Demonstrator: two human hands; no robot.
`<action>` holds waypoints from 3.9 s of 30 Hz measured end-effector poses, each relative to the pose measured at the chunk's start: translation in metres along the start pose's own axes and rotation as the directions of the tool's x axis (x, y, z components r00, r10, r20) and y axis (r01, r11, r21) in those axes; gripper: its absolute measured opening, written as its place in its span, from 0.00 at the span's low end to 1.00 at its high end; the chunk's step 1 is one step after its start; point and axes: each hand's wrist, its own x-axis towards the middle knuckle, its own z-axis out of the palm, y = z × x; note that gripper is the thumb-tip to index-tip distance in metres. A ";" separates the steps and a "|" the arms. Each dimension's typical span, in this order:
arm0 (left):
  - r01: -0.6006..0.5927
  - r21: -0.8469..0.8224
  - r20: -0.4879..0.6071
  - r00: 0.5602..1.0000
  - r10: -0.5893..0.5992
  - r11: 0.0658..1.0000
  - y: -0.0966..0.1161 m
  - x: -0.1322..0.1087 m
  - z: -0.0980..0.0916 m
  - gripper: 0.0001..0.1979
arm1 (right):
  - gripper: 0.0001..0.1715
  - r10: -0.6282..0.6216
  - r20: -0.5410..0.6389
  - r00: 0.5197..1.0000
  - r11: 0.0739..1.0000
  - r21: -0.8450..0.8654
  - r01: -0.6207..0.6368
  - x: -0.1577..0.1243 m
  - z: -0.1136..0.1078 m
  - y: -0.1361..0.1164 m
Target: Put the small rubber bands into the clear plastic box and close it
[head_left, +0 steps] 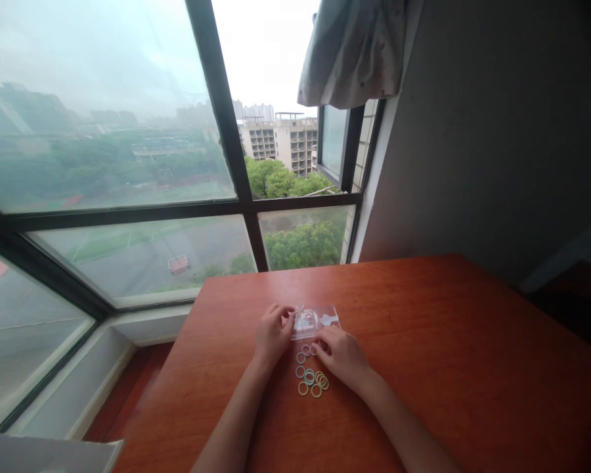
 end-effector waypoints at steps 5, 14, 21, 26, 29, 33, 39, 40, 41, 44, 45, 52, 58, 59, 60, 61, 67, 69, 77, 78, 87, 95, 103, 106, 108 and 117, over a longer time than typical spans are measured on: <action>-0.005 -0.011 0.011 1.000 0.005 1.000 0.001 -0.001 -0.002 0.08 | 0.03 -0.016 0.020 1.000 1.000 -0.011 0.017 -0.001 0.006 -0.006; -0.016 -0.014 0.028 0.999 0.017 1.000 0.003 -0.002 -0.004 0.09 | 0.03 -0.025 0.051 0.998 0.999 -0.025 0.027 -0.003 0.006 -0.005; -0.032 -0.054 0.049 0.998 0.035 0.998 0.008 -0.003 -0.005 0.08 | 0.05 -0.019 -0.014 1.000 0.995 0.093 0.020 -0.001 0.007 0.001; -0.063 -0.225 0.122 0.988 0.092 0.972 0.017 -0.004 -0.004 0.08 | 0.06 0.049 -0.151 0.987 0.972 0.233 -0.012 0.004 0.005 0.011; -0.090 -0.272 0.197 0.969 0.146 0.958 0.025 -0.006 -0.005 0.08 | 0.08 0.077 -0.194 0.978 0.960 0.279 -0.020 0.005 0.004 0.014; -0.130 -0.235 0.296 0.934 0.198 0.963 0.033 -0.010 -0.007 0.07 | 0.10 0.089 -0.209 0.974 0.955 0.296 -0.024 0.005 0.003 0.015; -0.157 -0.202 0.239 0.949 0.204 0.967 0.032 -0.010 -0.004 0.06 | 0.08 0.084 -0.216 0.973 0.956 0.294 -0.017 0.005 0.002 0.014; -0.148 -0.189 0.204 0.961 0.186 0.971 0.031 -0.009 -0.003 0.06 | 0.07 0.084 -0.215 0.973 0.956 0.293 -0.017 0.005 0.003 0.014; -0.132 -0.174 0.162 0.974 0.161 0.976 0.029 -0.008 -0.003 0.07 | 0.07 0.083 -0.211 0.974 0.957 0.291 -0.019 0.005 0.003 0.014; -0.049 -0.130 0.031 0.998 0.053 0.990 0.020 -0.005 -0.002 0.07 | 0.05 0.075 -0.188 0.979 0.962 0.274 -0.021 0.005 0.004 0.014; -0.018 -0.116 -0.002 1.000 0.018 0.993 0.017 -0.003 -0.001 0.07 | 0.05 0.069 -0.177 0.982 0.963 0.267 -0.019 0.005 0.004 0.013; 0.072 -0.065 -0.001 0.997 -0.072 0.995 0.005 0.001 0.009 0.09 | 0.05 0.031 -0.112 0.993 0.976 0.218 -0.006 0.003 0.004 0.006; 0.088 -0.043 0.010 0.996 -0.088 0.995 0.004 0.001 0.012 0.09 | 0.06 0.036 -0.075 0.997 0.987 0.161 -0.024 0.003 0.004 0.005; 0.087 -0.049 0.003 0.996 -0.087 0.995 0.003 0.001 0.012 0.09 | 0.06 0.036 -0.074 0.997 0.988 0.150 -0.025 0.003 0.004 0.005; 0.087 -0.057 -0.001 0.996 -0.087 0.995 0.002 0.001 0.012 0.09 | 0.06 0.035 -0.073 0.997 0.990 0.139 -0.025 0.003 0.005 0.005; 0.090 -0.066 -0.002 0.996 -0.090 0.994 0.001 0.001 0.012 0.09 | 0.06 0.035 -0.074 0.997 0.991 0.128 -0.025 0.003 0.005 0.005; 0.083 -0.096 -0.023 0.996 -0.086 0.992 -0.004 0.001 0.007 0.09 | 0.04 0.037 -0.070 0.997 0.996 0.085 -0.031 0.002 0.007 -0.003; 0.082 -0.102 -0.035 0.996 -0.085 0.991 -0.004 0.001 0.003 0.10 | 0.03 0.032 -0.058 0.998 0.997 0.074 -0.027 0.002 0.008 -0.007; 0.090 -0.108 -0.036 0.995 -0.094 0.990 -0.004 0.001 -0.005 0.09 | 0.02 0.013 -0.002 1.000 0.998 0.061 -0.013 0.000 0.008 -0.011; 0.088 -0.109 -0.034 0.995 -0.092 0.990 -0.004 0.001 -0.005 0.09 | 0.02 0.009 0.005 1.000 0.998 0.068 -0.009 0.000 0.008 -0.011; 0.069 -0.093 0.002 0.998 -0.069 0.993 0.001 0.000 -0.006 0.09 | 0.04 -0.003 0.016 1.000 0.997 0.076 0.002 0.000 0.009 -0.006; 0.006 -0.088 0.056 0.998 -0.001 0.996 0.008 -0.002 -0.009 0.10 | 0.04 0.009 -0.059 0.998 0.989 0.146 0.000 0.001 0.010 0.001; -0.169 -0.137 0.275 0.940 0.201 0.976 0.034 -0.011 -0.010 0.09 | 0.09 0.069 -0.231 0.970 0.971 0.238 -0.013 0.007 0.001 0.011; -0.206 -0.132 0.284 0.929 0.236 0.970 0.037 -0.013 -0.008 0.08 | 0.09 0.072 -0.241 0.968 0.969 0.248 -0.011 0.007 0.001 0.014; -0.219 -0.117 0.282 0.928 0.244 0.969 0.037 -0.013 -0.006 0.08 | 0.09 0.070 -0.237 0.969 0.968 0.249 -0.009 0.007 0.002 0.014; -0.141 -0.012 0.165 0.976 0.141 0.990 0.030 -0.011 -0.002 0.07 | 0.11 0.108 -0.218 0.970 0.967 0.250 -0.051 0.006 0.005 0.014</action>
